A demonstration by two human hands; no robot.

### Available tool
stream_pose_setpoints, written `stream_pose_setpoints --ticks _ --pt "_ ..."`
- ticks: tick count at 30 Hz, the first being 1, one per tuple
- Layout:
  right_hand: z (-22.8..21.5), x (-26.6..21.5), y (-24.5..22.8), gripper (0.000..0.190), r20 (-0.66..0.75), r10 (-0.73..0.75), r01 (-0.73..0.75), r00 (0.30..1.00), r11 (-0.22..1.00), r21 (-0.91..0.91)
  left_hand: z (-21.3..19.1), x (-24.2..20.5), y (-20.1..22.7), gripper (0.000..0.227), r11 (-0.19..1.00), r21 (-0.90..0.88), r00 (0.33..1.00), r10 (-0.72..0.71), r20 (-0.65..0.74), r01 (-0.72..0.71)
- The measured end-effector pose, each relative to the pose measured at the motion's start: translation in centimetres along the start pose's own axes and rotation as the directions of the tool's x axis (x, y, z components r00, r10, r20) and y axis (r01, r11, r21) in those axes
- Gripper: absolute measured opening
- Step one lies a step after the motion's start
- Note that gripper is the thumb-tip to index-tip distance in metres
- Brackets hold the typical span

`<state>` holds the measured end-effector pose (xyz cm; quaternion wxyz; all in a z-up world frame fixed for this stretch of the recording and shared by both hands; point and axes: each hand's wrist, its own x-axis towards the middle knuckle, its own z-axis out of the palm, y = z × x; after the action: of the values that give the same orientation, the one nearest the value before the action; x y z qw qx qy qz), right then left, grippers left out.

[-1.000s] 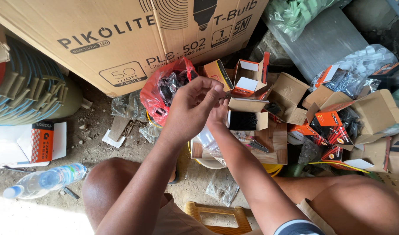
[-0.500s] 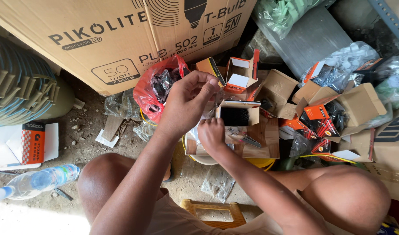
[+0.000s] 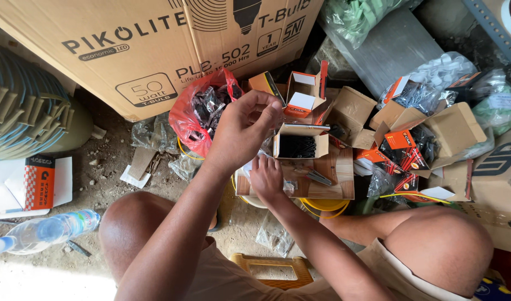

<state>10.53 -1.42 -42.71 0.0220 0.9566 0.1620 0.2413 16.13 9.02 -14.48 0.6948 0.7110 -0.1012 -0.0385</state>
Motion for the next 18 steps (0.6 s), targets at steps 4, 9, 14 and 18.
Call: stream_pose_setpoints --ticks 4,9,14,18 --pt "2.7 -2.1 0.2 0.022 -0.063 -0.085 0.086 0.994 0.996 0.018 0.2 0.2 -0.9 0.021 1.000 0.005 1.000 0.014 0.002 -0.014" --pt "1.9 -2.2 0.2 0.011 -0.083 -0.127 0.131 0.988 0.991 0.041 0.4 0.3 -0.7 0.020 0.999 0.016 0.999 0.033 0.007 -0.033" --pt "-0.6 -0.1 2.6 0.008 -0.068 -0.126 0.131 0.990 0.988 0.084 0.4 0.5 -0.2 0.021 0.999 0.020 1.000 0.024 -0.006 -0.024" --pt "-8.6 5.4 6.9 0.007 0.240 0.009 -0.086 0.971 0.945 0.315 0.3 0.6 -0.1 0.021 1.000 0.024 1.000 0.014 -0.008 -0.014"
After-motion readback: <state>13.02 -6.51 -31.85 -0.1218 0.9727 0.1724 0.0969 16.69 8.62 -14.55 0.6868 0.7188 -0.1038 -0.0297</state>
